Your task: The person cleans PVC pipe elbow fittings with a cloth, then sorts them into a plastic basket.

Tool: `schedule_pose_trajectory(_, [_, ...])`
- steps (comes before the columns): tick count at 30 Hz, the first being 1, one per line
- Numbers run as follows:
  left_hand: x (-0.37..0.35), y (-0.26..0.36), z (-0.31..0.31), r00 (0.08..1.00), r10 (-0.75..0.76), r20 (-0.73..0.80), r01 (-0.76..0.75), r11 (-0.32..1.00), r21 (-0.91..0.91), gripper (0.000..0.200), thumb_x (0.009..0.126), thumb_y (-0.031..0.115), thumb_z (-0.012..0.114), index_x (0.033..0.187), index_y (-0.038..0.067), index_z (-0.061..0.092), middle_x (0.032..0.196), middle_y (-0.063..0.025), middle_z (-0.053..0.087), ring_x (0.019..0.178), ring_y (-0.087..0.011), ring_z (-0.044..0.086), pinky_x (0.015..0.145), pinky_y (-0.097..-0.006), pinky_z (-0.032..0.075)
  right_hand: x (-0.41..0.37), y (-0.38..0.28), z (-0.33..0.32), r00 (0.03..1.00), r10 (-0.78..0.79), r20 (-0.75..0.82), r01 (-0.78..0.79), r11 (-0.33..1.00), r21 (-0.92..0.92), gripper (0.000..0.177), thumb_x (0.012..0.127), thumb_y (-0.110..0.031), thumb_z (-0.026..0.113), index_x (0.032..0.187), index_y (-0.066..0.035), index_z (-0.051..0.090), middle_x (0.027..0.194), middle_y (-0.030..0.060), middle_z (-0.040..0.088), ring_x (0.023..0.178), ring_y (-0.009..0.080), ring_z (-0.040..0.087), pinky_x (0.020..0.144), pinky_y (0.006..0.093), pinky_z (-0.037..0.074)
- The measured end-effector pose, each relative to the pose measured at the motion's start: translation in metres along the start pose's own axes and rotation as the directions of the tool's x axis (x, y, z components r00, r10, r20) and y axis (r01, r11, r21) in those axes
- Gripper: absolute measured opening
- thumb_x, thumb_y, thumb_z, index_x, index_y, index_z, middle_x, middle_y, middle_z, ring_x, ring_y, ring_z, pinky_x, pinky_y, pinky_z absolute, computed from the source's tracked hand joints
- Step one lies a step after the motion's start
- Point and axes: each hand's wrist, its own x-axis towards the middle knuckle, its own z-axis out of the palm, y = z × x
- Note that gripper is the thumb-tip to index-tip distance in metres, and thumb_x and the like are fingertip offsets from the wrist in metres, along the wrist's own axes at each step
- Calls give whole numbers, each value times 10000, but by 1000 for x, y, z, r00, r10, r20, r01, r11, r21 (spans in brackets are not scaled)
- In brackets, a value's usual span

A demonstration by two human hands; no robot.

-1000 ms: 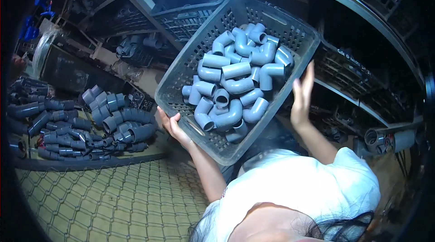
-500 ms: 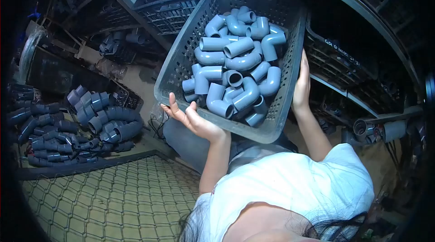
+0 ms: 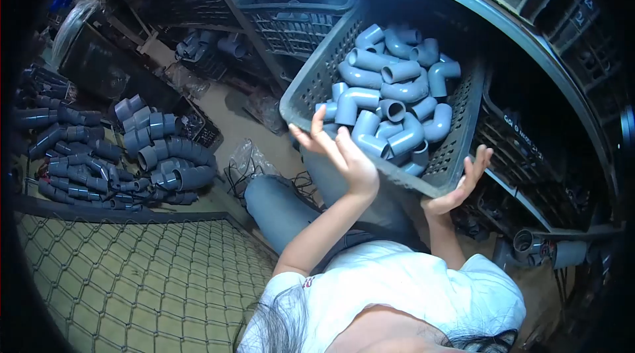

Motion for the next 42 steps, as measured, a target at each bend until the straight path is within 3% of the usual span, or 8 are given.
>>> schedule_pose_trajectory(9, [29, -30, 96, 975, 219, 18, -220, 974, 45, 415, 919, 4, 388, 1334, -25, 387, 1514, -302, 30, 1437, -409, -12, 1144, -507, 65, 51, 64, 53, 889, -262, -376, 49, 871, -489, 408, 1035, -227, 171, 1250, 13, 421, 1324, 254, 467, 1328, 376, 388, 1141, 573, 226])
schedule_pose_trajectory(14, [41, -35, 133, 975, 220, -31, -219, 974, 51, 411, 927, 23, 394, 1335, -20, 393, 1495, -314, 108, 1431, -423, 17, 1139, -512, 67, 61, 65, 88, 847, -102, -521, -117, 922, -370, 377, 1018, -163, 287, 1304, 80, 324, 1452, 297, 288, 1383, 441, 245, 1140, 583, 157])
schedule_pose_trajectory(22, [74, -43, 92, 967, 177, 183, -213, 956, 202, 333, 993, 129, 445, 1309, 26, 442, 1428, -246, 273, 1322, -372, 243, 1101, -486, 169, 7, 75, 141, 946, -324, -25, 205, 653, -729, 286, 957, -393, 413, 1102, -267, 625, 1312, 18, 567, 1413, 345, 258, 1158, 534, -3])
schedule_pose_trajectory(24, [116, -33, 70, 872, 436, 223, -482, 686, 545, 281, 1012, 203, 409, 1225, 69, 534, 1304, -147, 444, 1238, -292, 336, 1032, -424, 247, 15, 80, 147, 924, -368, -103, 177, 651, -738, 294, 968, -388, 379, 1089, -266, 618, 1275, 14, 587, 1374, 332, 315, 1169, 508, 27])
schedule_pose_trajectory(26, [162, -35, 56, 903, 393, 173, -429, 810, 400, 243, 985, 192, 461, 1141, 71, 603, 1196, -104, 563, 1206, -272, 414, 1008, -393, 275, 20, 91, 149, 917, -375, -136, 167, 671, -723, 298, 971, -392, 364, 1082, -263, 609, 1254, 19, 598, 1358, 324, 340, 1171, 502, 36])
schedule_pose_trajectory(29, [216, -39, 68, 684, 661, 310, -706, 491, 510, 203, 953, 222, 513, 1060, 161, 675, 1037, -26, 664, 1022, -276, 563, 1005, -389, 326, 34, 119, 151, 915, -355, -191, 127, 703, -700, 280, 958, -363, 377, 1088, -236, 590, 1265, 45, 578, 1312, 322, 389, 1163, 503, 69])
schedule_pose_trajectory(34, [248, -65, 137, 670, 452, 589, -730, 545, 412, 393, 987, 424, 435, 1120, 163, 697, 1188, -66, 656, 1300, -358, 409, 1081, -654, 134, 49, 139, 159, 910, -367, -192, 144, 715, -684, 261, 936, -315, 402, 1094, -205, 578, 1203, 40, 582, 1269, 319, 411, 1152, 502, 82])
schedule_pose_trajectory(42, [257, -84, 147, 591, 594, 546, -798, 530, 288, 435, 934, 324, 528, 584, 108, 667, 608, 2, 617, 734, -221, 551, 975, -457, 262, 70, 89, 124, 995, -101, 18, 91, 783, -615, 444, 826, -589, 647, 983, -175, 667, 963, -33, 577, 1059, 206, 470, 1016, 459, 168])
